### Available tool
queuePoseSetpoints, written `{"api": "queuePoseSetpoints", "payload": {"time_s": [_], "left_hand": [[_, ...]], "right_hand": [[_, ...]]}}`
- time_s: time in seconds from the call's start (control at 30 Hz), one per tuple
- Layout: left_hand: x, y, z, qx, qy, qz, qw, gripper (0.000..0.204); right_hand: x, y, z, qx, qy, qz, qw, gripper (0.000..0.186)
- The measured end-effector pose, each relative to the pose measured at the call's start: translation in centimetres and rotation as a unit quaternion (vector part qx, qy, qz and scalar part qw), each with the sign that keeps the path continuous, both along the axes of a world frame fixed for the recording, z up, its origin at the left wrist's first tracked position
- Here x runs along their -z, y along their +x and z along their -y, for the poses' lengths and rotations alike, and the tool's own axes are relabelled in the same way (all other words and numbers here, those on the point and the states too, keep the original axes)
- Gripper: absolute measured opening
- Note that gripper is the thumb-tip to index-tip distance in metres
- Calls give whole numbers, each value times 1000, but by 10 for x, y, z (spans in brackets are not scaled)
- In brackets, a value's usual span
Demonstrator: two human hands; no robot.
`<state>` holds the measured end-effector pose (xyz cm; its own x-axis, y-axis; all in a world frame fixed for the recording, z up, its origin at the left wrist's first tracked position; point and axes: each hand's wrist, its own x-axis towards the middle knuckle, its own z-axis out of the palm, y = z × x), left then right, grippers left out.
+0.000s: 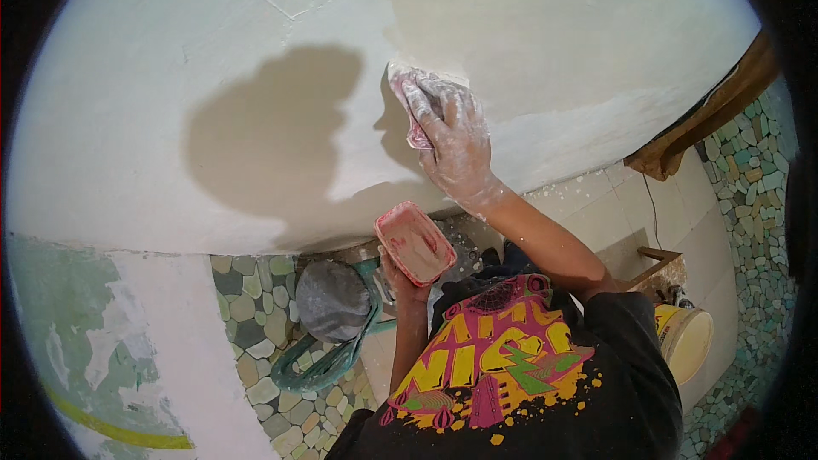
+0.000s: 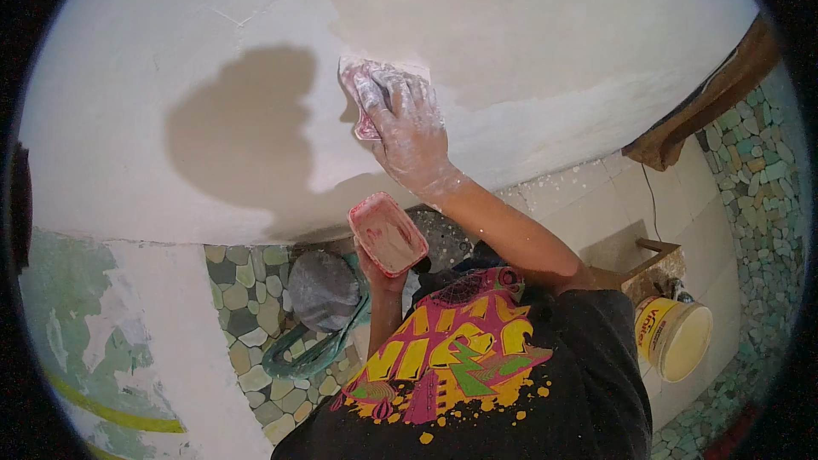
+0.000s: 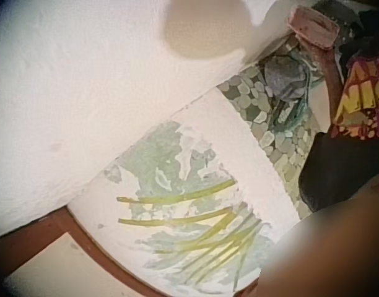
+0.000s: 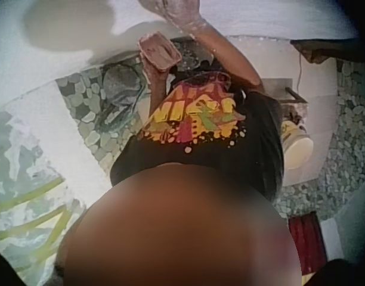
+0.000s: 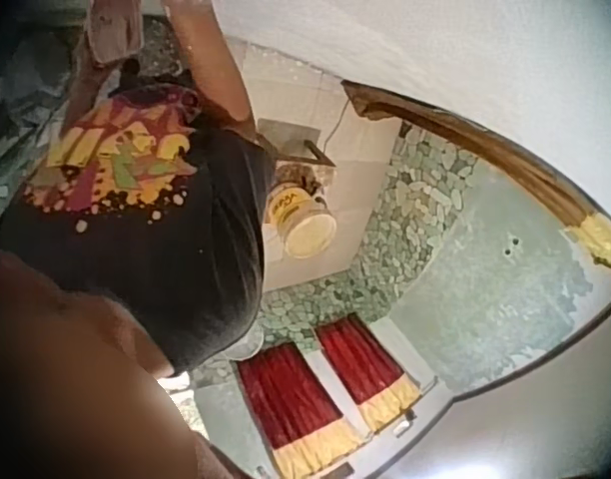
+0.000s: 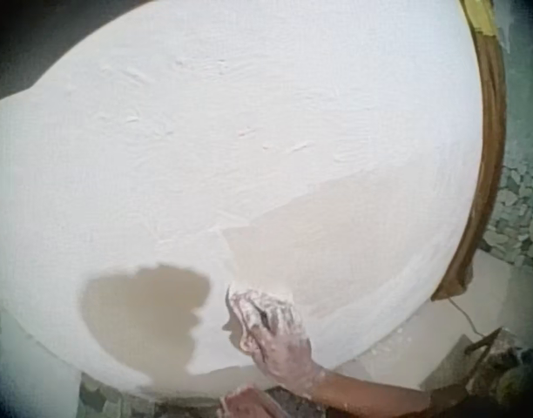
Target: Applying plaster or wall filler to repair small holes or imperfections in a wall using a putty knife/spatula.
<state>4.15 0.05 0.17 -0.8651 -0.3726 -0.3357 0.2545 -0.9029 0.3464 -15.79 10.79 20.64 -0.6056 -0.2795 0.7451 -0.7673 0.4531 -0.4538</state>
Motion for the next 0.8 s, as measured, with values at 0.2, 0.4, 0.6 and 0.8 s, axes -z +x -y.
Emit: {"api": "queuePoseSetpoints", "payload": {"time_s": [0.2, 0.4, 0.6, 0.8], "left_hand": [[-10, -6, -6, 28, 18, -24, 999, 63], [-3, 6, -10, 11, 21, -21, 999, 61], [-1, 10, -10, 24, 42, -14, 999, 63], [-2, 6, 5, 23, -10, -20, 999, 65]], "right_hand": [[-22, 2, -20, -9, 3, -23, 1000, 65], [-32, -24, -47, -23, 112, -129, 985, 64], [79, -55, -49, 9, 191, -162, 968, 68], [133, -25, -50, -28, 225, -49, 973, 67]]}}
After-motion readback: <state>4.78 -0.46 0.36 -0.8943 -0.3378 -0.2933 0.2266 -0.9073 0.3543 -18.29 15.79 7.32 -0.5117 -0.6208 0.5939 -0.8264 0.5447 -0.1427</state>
